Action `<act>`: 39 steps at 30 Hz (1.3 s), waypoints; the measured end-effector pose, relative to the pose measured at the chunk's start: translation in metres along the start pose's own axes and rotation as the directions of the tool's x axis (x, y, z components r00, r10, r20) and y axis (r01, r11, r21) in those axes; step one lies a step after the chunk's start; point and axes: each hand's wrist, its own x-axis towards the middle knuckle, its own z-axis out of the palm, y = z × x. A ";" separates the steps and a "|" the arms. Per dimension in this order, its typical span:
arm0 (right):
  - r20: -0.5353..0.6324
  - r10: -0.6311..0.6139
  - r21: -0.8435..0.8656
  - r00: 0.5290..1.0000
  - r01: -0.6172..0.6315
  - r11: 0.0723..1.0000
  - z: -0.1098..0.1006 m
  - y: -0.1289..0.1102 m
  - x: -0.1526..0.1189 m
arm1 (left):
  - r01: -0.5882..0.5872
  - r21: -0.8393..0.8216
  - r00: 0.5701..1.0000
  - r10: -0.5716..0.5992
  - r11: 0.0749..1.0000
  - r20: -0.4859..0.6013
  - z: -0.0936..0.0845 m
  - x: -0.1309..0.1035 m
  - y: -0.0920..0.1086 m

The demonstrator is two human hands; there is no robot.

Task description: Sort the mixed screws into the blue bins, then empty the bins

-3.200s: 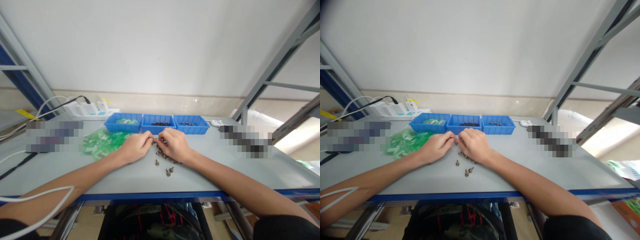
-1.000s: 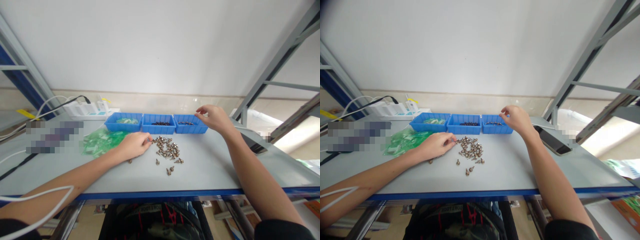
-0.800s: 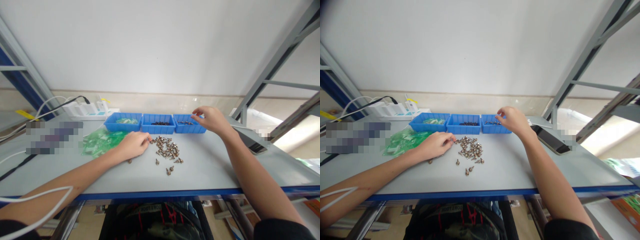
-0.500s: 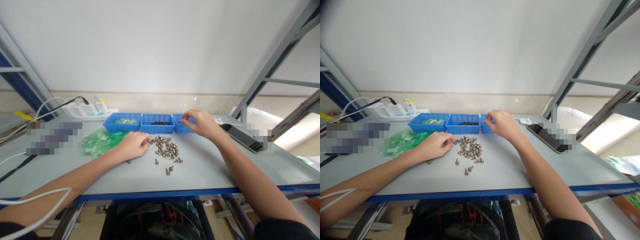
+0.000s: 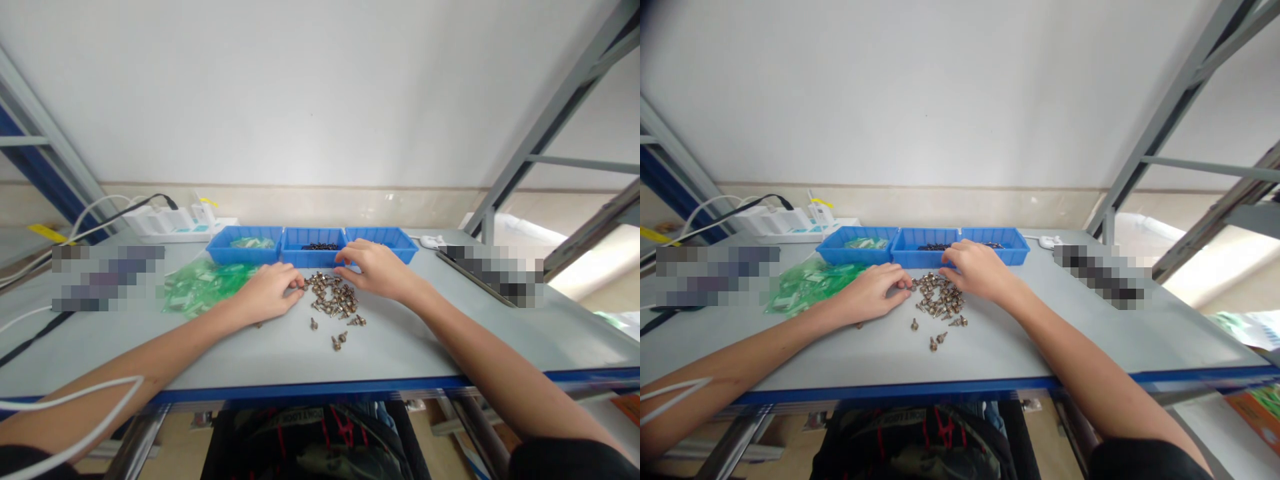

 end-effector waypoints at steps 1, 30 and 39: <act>0.000 -0.003 0.000 1.000 0.003 1.000 0.001 0.000 0.000 | -0.002 -0.004 1.000 0.002 1.000 0.000 0.001 0.000 0.000; 0.029 -0.146 0.175 0.989 0.139 0.975 0.021 -0.017 0.000 | -0.172 -0.142 0.984 0.162 0.975 -0.078 -0.004 -0.001 0.003; -0.097 -0.204 0.199 0.974 0.219 0.955 0.031 -0.023 0.000 | -0.135 -0.233 0.975 0.086 0.963 -0.205 -0.005 -0.003 0.007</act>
